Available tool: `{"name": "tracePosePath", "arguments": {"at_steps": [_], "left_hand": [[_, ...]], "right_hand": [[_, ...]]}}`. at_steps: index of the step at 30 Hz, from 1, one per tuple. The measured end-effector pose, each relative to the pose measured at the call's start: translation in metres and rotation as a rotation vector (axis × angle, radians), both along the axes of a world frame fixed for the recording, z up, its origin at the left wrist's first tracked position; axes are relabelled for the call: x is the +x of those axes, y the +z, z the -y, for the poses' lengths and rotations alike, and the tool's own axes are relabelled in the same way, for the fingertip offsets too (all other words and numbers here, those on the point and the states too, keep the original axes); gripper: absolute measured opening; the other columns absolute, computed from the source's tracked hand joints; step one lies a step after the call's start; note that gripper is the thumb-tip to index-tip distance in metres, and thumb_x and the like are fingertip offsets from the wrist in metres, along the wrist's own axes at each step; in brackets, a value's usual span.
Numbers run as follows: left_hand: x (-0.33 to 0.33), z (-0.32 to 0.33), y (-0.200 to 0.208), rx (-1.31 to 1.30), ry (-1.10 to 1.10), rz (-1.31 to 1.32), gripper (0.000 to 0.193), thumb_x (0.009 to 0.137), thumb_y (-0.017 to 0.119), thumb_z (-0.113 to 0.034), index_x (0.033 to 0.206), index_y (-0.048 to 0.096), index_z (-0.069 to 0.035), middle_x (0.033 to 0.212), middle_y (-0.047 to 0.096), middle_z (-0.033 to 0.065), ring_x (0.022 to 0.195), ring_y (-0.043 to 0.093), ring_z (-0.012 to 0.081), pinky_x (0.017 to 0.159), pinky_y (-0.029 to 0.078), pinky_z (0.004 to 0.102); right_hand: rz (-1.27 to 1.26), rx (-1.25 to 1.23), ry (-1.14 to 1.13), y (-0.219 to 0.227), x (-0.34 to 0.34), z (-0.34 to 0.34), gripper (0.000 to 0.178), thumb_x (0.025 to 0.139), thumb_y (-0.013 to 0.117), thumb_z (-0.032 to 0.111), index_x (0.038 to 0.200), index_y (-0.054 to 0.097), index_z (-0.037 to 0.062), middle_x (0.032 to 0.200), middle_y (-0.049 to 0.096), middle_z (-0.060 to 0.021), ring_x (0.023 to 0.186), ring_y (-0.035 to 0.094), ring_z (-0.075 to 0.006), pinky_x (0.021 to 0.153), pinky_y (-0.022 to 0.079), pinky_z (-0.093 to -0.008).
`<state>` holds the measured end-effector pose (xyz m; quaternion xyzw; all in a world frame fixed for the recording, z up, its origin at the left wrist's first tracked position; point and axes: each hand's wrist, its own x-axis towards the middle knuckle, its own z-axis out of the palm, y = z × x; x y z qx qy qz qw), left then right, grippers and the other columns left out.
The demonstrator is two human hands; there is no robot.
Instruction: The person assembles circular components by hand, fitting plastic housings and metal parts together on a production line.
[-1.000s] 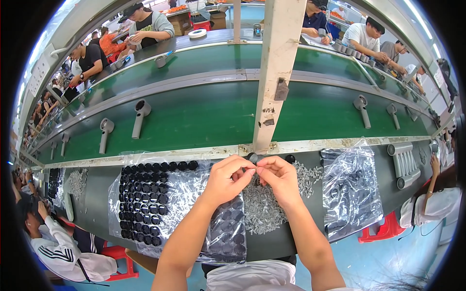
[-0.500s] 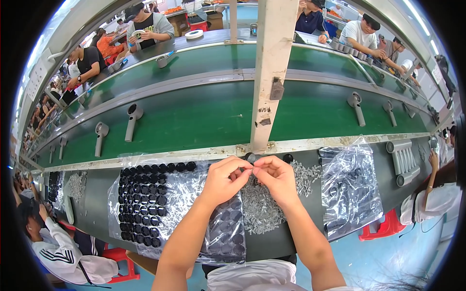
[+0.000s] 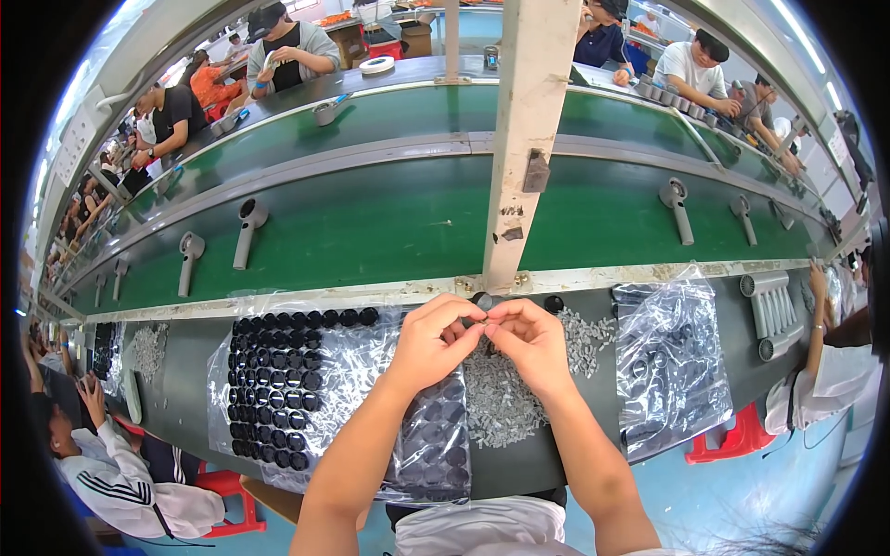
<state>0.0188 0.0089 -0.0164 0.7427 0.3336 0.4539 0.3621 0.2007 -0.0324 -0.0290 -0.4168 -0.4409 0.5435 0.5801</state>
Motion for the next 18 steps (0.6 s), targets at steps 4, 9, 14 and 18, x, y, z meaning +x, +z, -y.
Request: {"name": "tracePosePath", "arguments": {"at_steps": [4,9,14,18], "left_hand": [[0.0001,-0.0007,-0.0023,-0.005,0.001,0.001,0.017,0.084,0.075,0.005,0.100,0.073,-0.001,0.097,0.071,0.0069,0.072,0.068,0.0079,0.062,0.054,0.0218],[-0.0007,-0.0017,-0.0036,-0.004,-0.006,0.015,0.017,0.085,0.074,0.006,0.100,0.073,-0.001,0.097,0.071,0.0068,0.073,0.068,0.0073,0.062,0.054,0.0219],[0.0002,0.0000,-0.0012,-0.028,0.022,0.027,0.015,0.086,0.074,0.006,0.099,0.073,-0.001,0.097,0.071,0.0065,0.072,0.067,0.0067,0.062,0.053,0.0217],[-0.0008,-0.0017,-0.0016,-0.025,0.037,0.014,0.015,0.086,0.075,0.005,0.099,0.073,0.000,0.096,0.070,0.0060,0.070,0.067,0.0062,0.060,0.051,0.0212]], "right_hand": [[0.008,0.014,-0.030,0.0016,-0.0031,0.0005,0.020,0.091,0.072,-0.003,0.110,0.067,0.0004,0.097,0.071,-0.0032,0.081,0.064,-0.0065,0.069,0.050,-0.0222],[0.017,0.008,-0.029,0.0025,-0.0037,0.0005,0.019,0.091,0.071,-0.003,0.110,0.067,0.0002,0.097,0.072,-0.0034,0.080,0.064,-0.0061,0.068,0.050,-0.0218],[0.026,0.008,-0.032,0.0010,-0.0027,-0.0002,0.018,0.091,0.071,-0.003,0.109,0.068,0.0001,0.094,0.072,-0.0028,0.079,0.064,-0.0057,0.067,0.049,-0.0211],[0.043,0.003,-0.021,0.0008,-0.0012,0.0006,0.017,0.092,0.070,-0.002,0.109,0.068,0.0002,0.093,0.073,-0.0027,0.078,0.064,-0.0055,0.067,0.049,-0.0217]]}}
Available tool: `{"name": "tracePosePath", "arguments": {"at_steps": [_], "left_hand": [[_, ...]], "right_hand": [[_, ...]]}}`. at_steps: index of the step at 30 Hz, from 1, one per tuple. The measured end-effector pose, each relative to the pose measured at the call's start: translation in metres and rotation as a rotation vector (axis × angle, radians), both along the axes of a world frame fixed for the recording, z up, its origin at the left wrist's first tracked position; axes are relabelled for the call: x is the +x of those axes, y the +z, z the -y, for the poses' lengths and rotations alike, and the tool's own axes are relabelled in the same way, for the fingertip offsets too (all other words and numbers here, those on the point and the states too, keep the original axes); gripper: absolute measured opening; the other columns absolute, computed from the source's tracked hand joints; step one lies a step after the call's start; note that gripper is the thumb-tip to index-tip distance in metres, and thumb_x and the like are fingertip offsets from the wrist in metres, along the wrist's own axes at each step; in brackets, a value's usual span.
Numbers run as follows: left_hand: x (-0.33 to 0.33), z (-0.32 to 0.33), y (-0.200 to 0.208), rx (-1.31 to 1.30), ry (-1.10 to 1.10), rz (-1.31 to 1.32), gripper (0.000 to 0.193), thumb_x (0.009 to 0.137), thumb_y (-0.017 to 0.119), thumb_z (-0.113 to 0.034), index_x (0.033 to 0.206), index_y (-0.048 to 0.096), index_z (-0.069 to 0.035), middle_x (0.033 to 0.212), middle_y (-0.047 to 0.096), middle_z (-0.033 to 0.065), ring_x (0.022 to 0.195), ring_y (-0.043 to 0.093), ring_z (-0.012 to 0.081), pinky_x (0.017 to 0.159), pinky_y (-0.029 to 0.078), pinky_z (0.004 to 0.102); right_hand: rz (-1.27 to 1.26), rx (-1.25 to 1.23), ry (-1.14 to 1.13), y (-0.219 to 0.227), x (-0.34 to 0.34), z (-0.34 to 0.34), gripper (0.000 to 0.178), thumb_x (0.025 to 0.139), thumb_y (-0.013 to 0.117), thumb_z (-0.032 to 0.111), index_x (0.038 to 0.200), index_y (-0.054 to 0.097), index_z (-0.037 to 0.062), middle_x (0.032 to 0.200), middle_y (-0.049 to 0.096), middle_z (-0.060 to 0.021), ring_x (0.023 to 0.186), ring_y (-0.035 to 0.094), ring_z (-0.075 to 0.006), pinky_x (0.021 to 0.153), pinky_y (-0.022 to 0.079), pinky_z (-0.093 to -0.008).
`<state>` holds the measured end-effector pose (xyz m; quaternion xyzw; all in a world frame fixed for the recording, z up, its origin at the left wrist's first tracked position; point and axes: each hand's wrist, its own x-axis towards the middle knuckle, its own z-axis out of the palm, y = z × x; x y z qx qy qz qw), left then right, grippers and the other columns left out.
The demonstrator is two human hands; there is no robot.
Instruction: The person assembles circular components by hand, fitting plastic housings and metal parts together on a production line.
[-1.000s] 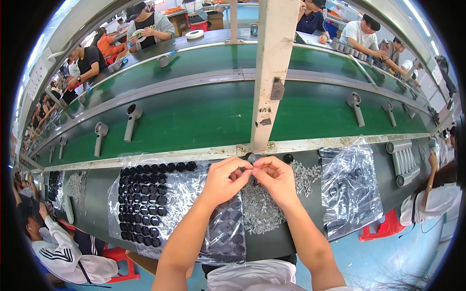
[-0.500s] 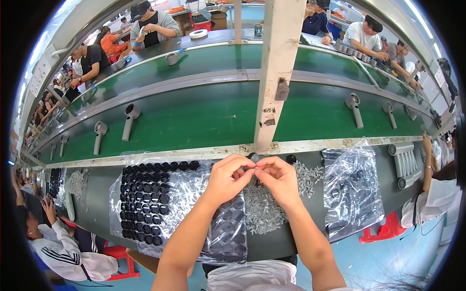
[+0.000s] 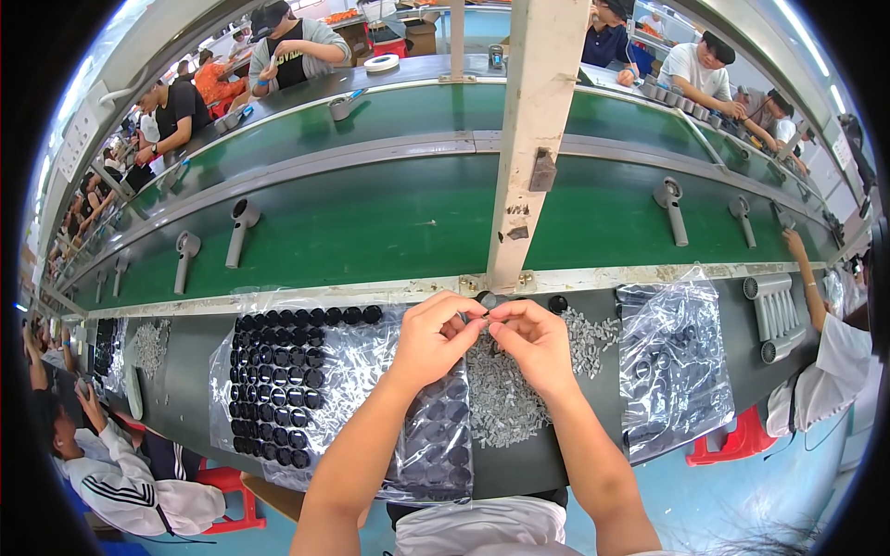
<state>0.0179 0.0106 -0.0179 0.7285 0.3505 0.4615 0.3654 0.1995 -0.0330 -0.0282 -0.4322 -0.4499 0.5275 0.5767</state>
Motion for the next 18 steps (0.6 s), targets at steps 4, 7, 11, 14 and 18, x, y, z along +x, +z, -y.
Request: {"name": "tracePosePath", "arguments": {"at_steps": [4,7,11,14,18], "left_hand": [[-0.0002,-0.0006,-0.0012,-0.030,0.014,0.035,0.014,0.086,0.076,0.005,0.099,0.072,0.001,0.093,0.070,0.0049,0.068,0.065,0.0050,0.059,0.049,0.0206],[0.0000,-0.0009,-0.0027,-0.048,0.036,0.044,0.014,0.087,0.076,0.004,0.099,0.072,0.000,0.091,0.070,0.0041,0.067,0.064,0.0041,0.058,0.048,0.0203],[-0.0011,-0.0019,-0.0036,-0.067,0.055,0.038,0.014,0.087,0.076,0.004,0.100,0.072,0.000,0.091,0.071,0.0036,0.066,0.064,0.0030,0.057,0.047,0.0200],[-0.0016,-0.0021,-0.0042,-0.077,0.056,0.041,0.014,0.087,0.075,0.005,0.101,0.072,0.000,0.092,0.072,0.0041,0.066,0.064,0.0029,0.057,0.047,0.0196],[-0.0014,-0.0035,-0.0082,-0.081,0.053,0.054,0.015,0.088,0.074,0.005,0.101,0.072,0.000,0.093,0.072,0.0043,0.066,0.064,0.0030,0.057,0.047,0.0193]], "right_hand": [[-0.004,0.002,0.010,0.0000,0.0001,0.0000,0.020,0.094,0.071,-0.001,0.113,0.070,-0.0008,0.098,0.073,-0.0019,0.081,0.064,-0.0019,0.070,0.049,-0.0182],[-0.012,0.018,0.006,0.0013,-0.0015,-0.0001,0.021,0.094,0.071,0.000,0.115,0.072,-0.0001,0.100,0.073,-0.0015,0.080,0.063,-0.0018,0.069,0.049,-0.0182],[0.013,0.021,0.003,-0.0025,-0.0011,-0.0008,0.021,0.094,0.072,0.001,0.116,0.073,0.0006,0.101,0.074,-0.0015,0.079,0.063,-0.0019,0.068,0.049,-0.0185],[0.034,0.004,0.014,-0.0026,-0.0007,-0.0006,0.021,0.095,0.072,0.003,0.115,0.074,0.0009,0.101,0.075,-0.0018,0.079,0.063,-0.0019,0.067,0.050,-0.0186],[0.017,0.009,0.010,-0.0003,-0.0014,0.0003,0.021,0.095,0.072,0.004,0.116,0.075,0.0011,0.101,0.076,-0.0027,0.079,0.063,-0.0038,0.069,0.052,-0.0208]]}}
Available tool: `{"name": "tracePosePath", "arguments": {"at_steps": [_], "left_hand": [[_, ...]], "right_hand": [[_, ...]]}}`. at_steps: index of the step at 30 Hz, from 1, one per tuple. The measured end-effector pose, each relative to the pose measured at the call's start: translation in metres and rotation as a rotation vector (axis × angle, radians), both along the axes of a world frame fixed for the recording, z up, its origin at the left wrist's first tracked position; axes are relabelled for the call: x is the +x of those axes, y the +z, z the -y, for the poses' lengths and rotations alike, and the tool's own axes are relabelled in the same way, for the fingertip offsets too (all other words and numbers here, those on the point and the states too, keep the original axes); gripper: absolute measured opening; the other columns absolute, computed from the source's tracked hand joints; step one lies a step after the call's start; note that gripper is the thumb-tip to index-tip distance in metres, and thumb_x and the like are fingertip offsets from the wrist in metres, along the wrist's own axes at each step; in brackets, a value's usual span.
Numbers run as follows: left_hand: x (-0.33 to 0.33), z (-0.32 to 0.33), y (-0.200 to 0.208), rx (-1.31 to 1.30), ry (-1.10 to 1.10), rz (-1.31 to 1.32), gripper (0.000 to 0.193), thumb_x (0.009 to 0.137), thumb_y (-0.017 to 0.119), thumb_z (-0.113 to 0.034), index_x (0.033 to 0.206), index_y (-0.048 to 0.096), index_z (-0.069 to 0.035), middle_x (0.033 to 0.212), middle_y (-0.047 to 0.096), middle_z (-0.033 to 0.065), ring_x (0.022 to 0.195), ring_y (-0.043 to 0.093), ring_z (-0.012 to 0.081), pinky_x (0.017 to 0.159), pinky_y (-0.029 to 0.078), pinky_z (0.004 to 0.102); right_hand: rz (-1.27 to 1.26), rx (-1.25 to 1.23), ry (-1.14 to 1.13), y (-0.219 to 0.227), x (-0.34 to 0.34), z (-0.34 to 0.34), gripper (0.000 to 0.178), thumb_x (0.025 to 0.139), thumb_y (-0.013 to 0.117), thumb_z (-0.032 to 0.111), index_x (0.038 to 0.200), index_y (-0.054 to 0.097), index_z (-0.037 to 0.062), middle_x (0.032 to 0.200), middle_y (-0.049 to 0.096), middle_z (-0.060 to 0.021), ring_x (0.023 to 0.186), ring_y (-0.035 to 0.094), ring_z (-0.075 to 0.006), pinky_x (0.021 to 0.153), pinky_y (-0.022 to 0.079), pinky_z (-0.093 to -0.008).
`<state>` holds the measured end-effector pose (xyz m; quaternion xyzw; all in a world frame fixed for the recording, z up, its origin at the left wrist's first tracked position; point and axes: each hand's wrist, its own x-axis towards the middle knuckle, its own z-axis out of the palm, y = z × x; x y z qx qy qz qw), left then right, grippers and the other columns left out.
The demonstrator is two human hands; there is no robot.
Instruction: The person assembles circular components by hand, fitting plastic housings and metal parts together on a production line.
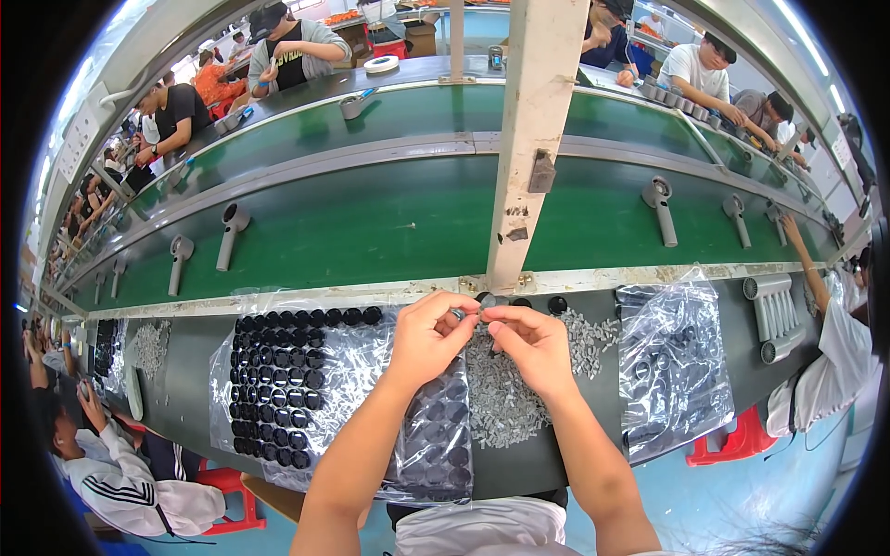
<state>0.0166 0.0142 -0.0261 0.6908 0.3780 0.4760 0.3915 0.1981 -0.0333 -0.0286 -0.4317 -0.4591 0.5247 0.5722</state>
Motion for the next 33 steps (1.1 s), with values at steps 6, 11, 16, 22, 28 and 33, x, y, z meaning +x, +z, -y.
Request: {"name": "tracePosePath", "arguments": {"at_steps": [6,11,16,22,28,33], "left_hand": [[0.000,0.000,0.001,0.028,-0.013,0.000,0.015,0.089,0.073,0.006,0.103,0.071,0.001,0.096,0.071,0.0048,0.067,0.064,0.0030,0.057,0.047,0.0191],[0.000,-0.001,0.000,0.028,-0.023,0.003,0.017,0.089,0.072,0.008,0.104,0.070,0.001,0.097,0.069,0.0051,0.067,0.063,0.0031,0.057,0.047,0.0185],[0.000,-0.001,-0.001,0.026,-0.023,0.005,0.017,0.089,0.071,0.007,0.105,0.070,0.001,0.098,0.069,0.0054,0.069,0.063,0.0030,0.058,0.047,0.0185],[0.000,0.000,0.001,0.003,-0.029,0.007,0.017,0.090,0.071,0.006,0.106,0.070,0.001,0.096,0.070,0.0044,0.068,0.063,0.0033,0.058,0.048,0.0185],[0.001,0.002,0.002,-0.049,-0.033,0.043,0.017,0.090,0.072,0.004,0.106,0.069,0.000,0.091,0.072,0.0033,0.066,0.063,0.0033,0.058,0.048,0.0188],[0.000,0.002,0.003,-0.044,-0.035,0.033,0.016,0.090,0.073,0.003,0.106,0.069,0.000,0.091,0.073,0.0034,0.067,0.063,0.0026,0.059,0.049,0.0188]], "right_hand": [[-0.019,0.013,0.015,0.000,0.001,0.000,0.022,0.096,0.071,0.004,0.117,0.074,0.0008,0.105,0.076,-0.0042,0.081,0.065,-0.0059,0.072,0.054,-0.0230],[-0.028,0.006,0.019,0.001,0.001,0.000,0.022,0.096,0.070,0.004,0.118,0.073,0.0006,0.106,0.076,-0.0049,0.082,0.065,-0.0061,0.073,0.055,-0.0234],[-0.022,0.011,0.019,0.001,0.000,0.000,0.022,0.096,0.068,0.002,0.118,0.073,0.0004,0.108,0.076,-0.0058,0.081,0.065,-0.0069,0.072,0.055,-0.0238],[-0.047,-0.025,-0.001,0.008,0.000,0.001,0.027,0.096,0.064,0.001,0.122,0.070,-0.0013,0.109,0.075,-0.0094,0.077,0.063,-0.0102,0.068,0.051,-0.0243],[-0.068,-0.023,0.001,0.009,0.000,0.001,0.031,0.096,0.063,-0.002,0.126,0.068,-0.0021,0.109,0.076,-0.0106,0.076,0.064,-0.0111,0.068,0.052,-0.0249],[-0.073,-0.026,0.003,0.009,0.001,0.001,0.031,0.095,0.062,-0.003,0.126,0.067,-0.0025,0.109,0.075,-0.0112,0.077,0.065,-0.0113,0.068,0.053,-0.0251]]}}
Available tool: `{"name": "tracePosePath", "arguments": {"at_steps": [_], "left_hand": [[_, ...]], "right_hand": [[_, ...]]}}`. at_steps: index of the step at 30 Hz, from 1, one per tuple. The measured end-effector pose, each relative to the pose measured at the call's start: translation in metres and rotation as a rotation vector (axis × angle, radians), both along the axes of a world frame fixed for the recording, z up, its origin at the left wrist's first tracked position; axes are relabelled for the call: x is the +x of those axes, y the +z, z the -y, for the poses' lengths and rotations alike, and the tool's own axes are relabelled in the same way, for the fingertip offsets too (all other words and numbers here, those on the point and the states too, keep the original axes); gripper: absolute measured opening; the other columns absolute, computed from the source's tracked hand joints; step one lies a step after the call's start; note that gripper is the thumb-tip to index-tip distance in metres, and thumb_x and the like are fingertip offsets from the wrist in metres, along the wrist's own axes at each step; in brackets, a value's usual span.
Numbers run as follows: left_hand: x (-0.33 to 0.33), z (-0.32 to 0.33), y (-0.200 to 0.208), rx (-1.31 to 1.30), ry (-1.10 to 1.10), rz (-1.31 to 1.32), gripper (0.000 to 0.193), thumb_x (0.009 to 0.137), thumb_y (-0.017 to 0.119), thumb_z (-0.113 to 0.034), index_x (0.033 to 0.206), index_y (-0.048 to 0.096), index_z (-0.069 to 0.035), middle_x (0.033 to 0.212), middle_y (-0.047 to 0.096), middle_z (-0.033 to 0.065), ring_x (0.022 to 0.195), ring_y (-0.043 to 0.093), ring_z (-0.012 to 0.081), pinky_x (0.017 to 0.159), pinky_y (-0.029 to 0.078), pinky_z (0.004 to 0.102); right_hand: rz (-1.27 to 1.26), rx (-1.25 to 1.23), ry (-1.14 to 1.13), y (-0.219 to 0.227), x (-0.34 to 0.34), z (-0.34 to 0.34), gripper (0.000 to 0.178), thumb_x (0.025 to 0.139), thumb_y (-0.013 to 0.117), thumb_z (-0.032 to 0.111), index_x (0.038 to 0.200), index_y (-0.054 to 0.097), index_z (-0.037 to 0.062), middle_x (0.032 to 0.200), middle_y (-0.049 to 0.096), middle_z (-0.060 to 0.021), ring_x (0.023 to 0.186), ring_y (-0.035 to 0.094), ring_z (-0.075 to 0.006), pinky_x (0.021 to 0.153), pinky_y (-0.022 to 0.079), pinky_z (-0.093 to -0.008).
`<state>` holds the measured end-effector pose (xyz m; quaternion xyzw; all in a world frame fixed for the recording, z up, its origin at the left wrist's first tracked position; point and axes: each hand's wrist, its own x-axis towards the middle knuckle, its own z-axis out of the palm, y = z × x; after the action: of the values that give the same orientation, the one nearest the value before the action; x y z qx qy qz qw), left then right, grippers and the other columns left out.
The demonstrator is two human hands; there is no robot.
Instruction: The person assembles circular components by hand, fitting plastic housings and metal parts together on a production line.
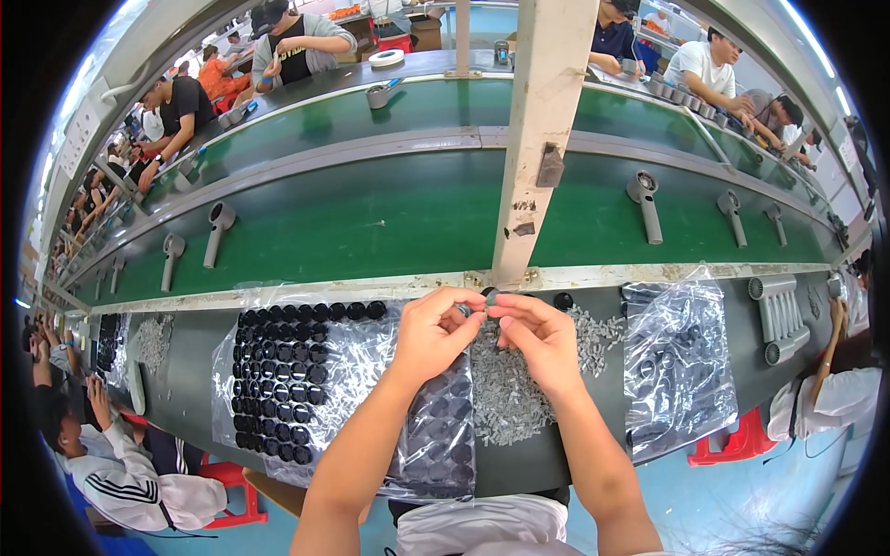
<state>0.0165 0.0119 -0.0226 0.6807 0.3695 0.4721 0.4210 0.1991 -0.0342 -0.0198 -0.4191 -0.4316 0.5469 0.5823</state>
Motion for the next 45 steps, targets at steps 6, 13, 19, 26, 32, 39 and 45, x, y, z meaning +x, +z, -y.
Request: {"name": "tracePosePath", "arguments": {"at_steps": [6,13,19,26,32,39,45], "left_hand": [[-0.0022,-0.0008,-0.0032,-0.014,-0.014,-0.011,0.016,0.090,0.074,0.003,0.105,0.069,0.001,0.090,0.073,0.0039,0.067,0.063,0.0020,0.060,0.048,0.0187],[-0.0014,-0.0008,-0.0023,0.002,-0.018,-0.022,0.014,0.091,0.073,0.003,0.104,0.069,0.001,0.085,0.072,0.0024,0.067,0.063,0.0020,0.060,0.048,0.0189],[-0.0007,-0.0010,-0.0031,0.006,-0.018,-0.012,0.014,0.091,0.072,0.004,0.105,0.069,0.002,0.083,0.071,0.0019,0.067,0.062,0.0019,0.059,0.047,0.0188],[-0.0007,-0.0010,-0.0033,-0.013,-0.044,0.025,0.014,0.092,0.069,0.006,0.106,0.069,0.002,0.086,0.069,0.0019,0.068,0.061,0.0020,0.058,0.046,0.0184],[-0.0011,-0.0003,-0.0023,-0.037,-0.055,0.057,0.013,0.092,0.067,0.007,0.104,0.069,0.002,0.090,0.067,0.0025,0.070,0.061,0.0029,0.059,0.046,0.0188],[-0.0033,-0.0009,-0.0047,-0.076,-0.073,0.096,0.011,0.092,0.067,0.007,0.103,0.069,0.003,0.092,0.066,0.0028,0.072,0.061,0.0033,0.060,0.047,0.0194],[-0.0039,-0.0011,-0.0046,-0.067,-0.073,0.074,0.011,0.092,0.067,0.007,0.102,0.069,0.003,0.092,0.066,0.0028,0.073,0.061,0.0028,0.060,0.047,0.0192]], "right_hand": [[-0.007,-0.002,0.003,-0.0011,0.0002,-0.0004,0.032,0.095,0.063,-0.004,0.127,0.067,-0.0029,0.109,0.075,-0.0114,0.077,0.065,-0.0112,0.069,0.053,-0.0253],[0.000,0.005,0.006,-0.0004,0.0011,-0.0001,0.032,0.095,0.063,-0.002,0.127,0.067,-0.0029,0.109,0.075,-0.0116,0.078,0.065,-0.0115,0.070,0.054,-0.0259],[0.007,0.001,0.016,0.0018,0.0009,0.0004,0.032,0.095,0.064,-0.002,0.127,0.067,-0.0030,0.109,0.075,-0.0115,0.079,0.065,-0.0120,0.070,0.054,-0.0262],[0.018,0.020,0.029,-0.0007,0.0007,-0.0001,0.031,0.095,0.064,-0.002,0.126,0.067,-0.0026,0.108,0.075,-0.0112,0.079,0.065,-0.0117,0.070,0.053,-0.0262],[0.013,0.001,0.028,-0.0003,0.0008,-0.0002,0.030,0.095,0.064,-0.002,0.125,0.068,-0.0024,0.107,0.076,-0.0108,0.078,0.064,-0.0109,0.069,0.053,-0.0259],[0.017,0.012,0.034,-0.0016,-0.0003,-0.0006,0.028,0.096,0.064,0.000,0.124,0.068,-0.0018,0.108,0.076,-0.0109,0.078,0.064,-0.0107,0.069,0.052,-0.0254],[0.011,0.014,0.023,-0.0007,0.0005,-0.0006,0.027,0.096,0.065,0.000,0.123,0.069,-0.0016,0.107,0.076,-0.0107,0.077,0.064,-0.0108,0.068,0.052,-0.0250]]}}
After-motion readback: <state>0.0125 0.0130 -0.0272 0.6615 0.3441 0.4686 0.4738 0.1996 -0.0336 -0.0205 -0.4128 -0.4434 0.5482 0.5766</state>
